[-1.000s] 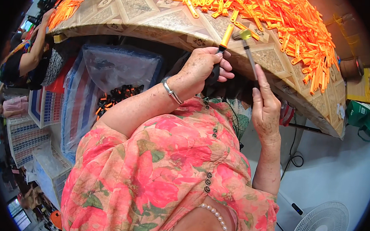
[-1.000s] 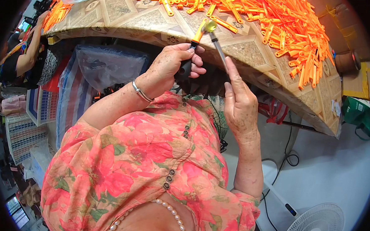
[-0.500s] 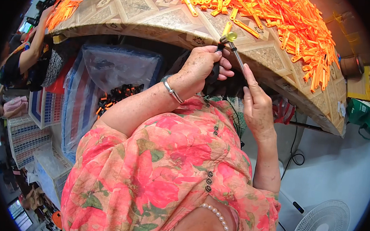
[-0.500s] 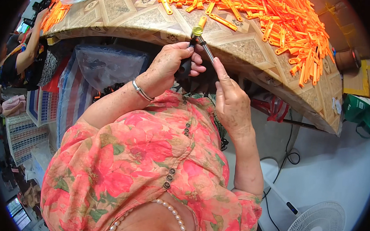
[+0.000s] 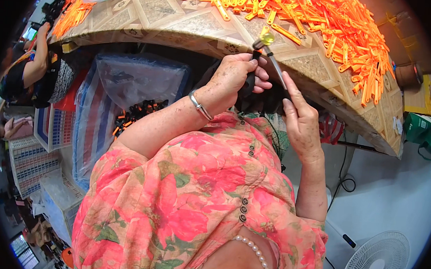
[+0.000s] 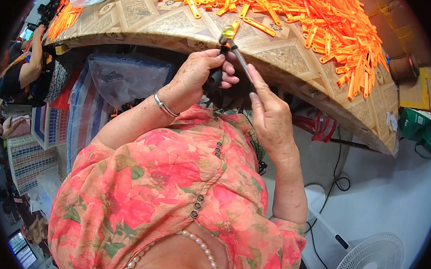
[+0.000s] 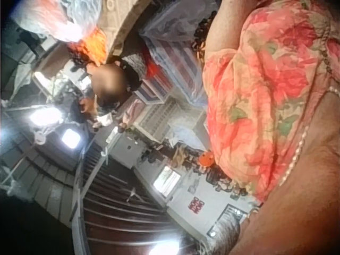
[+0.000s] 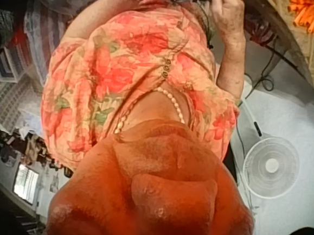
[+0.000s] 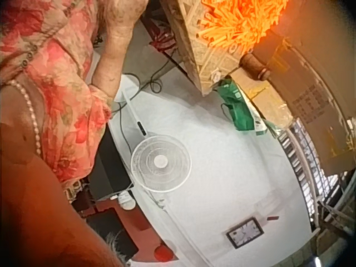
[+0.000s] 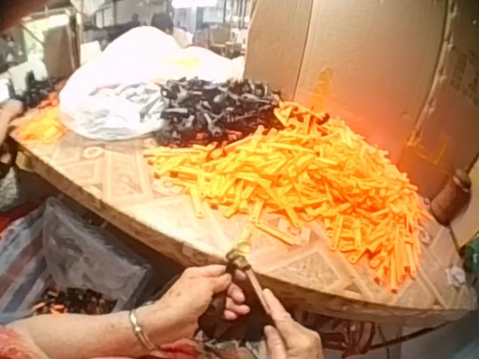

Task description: The person assembles small orange plastic components by inserting them into a black plastic holder. They use a hammer to tap the orange piece into place, then remove the completed assembly and place it on a pile of similar items. This repetitive process is performed continuously throughout the video.

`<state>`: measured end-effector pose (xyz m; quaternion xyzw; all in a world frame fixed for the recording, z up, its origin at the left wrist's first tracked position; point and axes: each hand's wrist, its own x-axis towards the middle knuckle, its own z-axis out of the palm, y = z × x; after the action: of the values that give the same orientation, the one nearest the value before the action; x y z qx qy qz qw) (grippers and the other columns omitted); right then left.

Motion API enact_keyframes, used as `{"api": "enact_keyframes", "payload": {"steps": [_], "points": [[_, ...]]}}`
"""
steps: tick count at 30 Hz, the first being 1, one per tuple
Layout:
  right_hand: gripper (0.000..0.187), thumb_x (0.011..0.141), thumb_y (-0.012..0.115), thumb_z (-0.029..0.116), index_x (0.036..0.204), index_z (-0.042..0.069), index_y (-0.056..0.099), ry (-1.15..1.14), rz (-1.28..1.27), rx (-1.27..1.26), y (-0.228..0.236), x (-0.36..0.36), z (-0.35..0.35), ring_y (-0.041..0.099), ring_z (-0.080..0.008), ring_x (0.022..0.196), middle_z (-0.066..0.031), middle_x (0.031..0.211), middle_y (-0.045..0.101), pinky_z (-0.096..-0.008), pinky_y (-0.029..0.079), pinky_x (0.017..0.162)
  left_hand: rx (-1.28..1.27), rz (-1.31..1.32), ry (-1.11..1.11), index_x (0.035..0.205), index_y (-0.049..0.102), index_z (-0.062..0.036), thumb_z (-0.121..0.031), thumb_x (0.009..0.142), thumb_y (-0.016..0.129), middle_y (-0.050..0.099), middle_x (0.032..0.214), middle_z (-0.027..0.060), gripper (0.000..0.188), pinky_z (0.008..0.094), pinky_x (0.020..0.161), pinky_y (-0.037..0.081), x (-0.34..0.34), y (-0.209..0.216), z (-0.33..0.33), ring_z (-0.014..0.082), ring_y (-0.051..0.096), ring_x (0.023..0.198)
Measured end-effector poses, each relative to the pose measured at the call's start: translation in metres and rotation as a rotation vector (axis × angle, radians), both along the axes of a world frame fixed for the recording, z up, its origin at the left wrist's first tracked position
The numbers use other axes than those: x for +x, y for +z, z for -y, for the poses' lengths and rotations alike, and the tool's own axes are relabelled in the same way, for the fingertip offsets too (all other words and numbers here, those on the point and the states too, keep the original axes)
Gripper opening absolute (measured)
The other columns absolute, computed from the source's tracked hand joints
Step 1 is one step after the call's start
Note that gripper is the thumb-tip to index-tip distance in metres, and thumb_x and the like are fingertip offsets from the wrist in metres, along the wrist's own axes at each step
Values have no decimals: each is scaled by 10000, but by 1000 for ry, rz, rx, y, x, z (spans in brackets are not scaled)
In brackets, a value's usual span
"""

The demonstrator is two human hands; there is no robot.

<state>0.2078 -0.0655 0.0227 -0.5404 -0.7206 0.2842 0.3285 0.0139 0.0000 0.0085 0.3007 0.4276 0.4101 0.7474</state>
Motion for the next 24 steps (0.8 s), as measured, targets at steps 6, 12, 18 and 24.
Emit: {"api": "enact_keyframes", "payload": {"steps": [6,12,18,24], "points": [[492,971,509,27,1457,59,437,-424,-363,134,5,44,0,555,-80,726,-52,1230,631,-238,475,627,43,200,-122,1261,516,39,-148,1018,446,637,840,63,315,285,681,563,-3,-5,7,191,680,760],[597,936,492,4,1507,41,323,-782,-378,264,-1,147,0,482,-66,724,-29,968,576,-216,424,633,109,395,-277,1287,515,45,-266,1051,397,640,846,78,408,300,717,543,5,12,9,169,640,721],[657,868,540,136,1485,14,353,-986,119,67,-37,262,-21,587,-250,968,-130,1101,596,-352,454,899,272,219,-373,1261,579,20,-320,1051,395,617,778,44,441,266,720,496,13,24,12,121,588,727],[646,870,613,337,1435,68,452,-857,475,207,-48,275,-29,557,-334,1172,-223,1264,573,-409,393,1033,655,-82,-380,1190,655,-5,-208,1018,513,634,799,19,301,221,724,477,20,20,7,77,573,740]]}}
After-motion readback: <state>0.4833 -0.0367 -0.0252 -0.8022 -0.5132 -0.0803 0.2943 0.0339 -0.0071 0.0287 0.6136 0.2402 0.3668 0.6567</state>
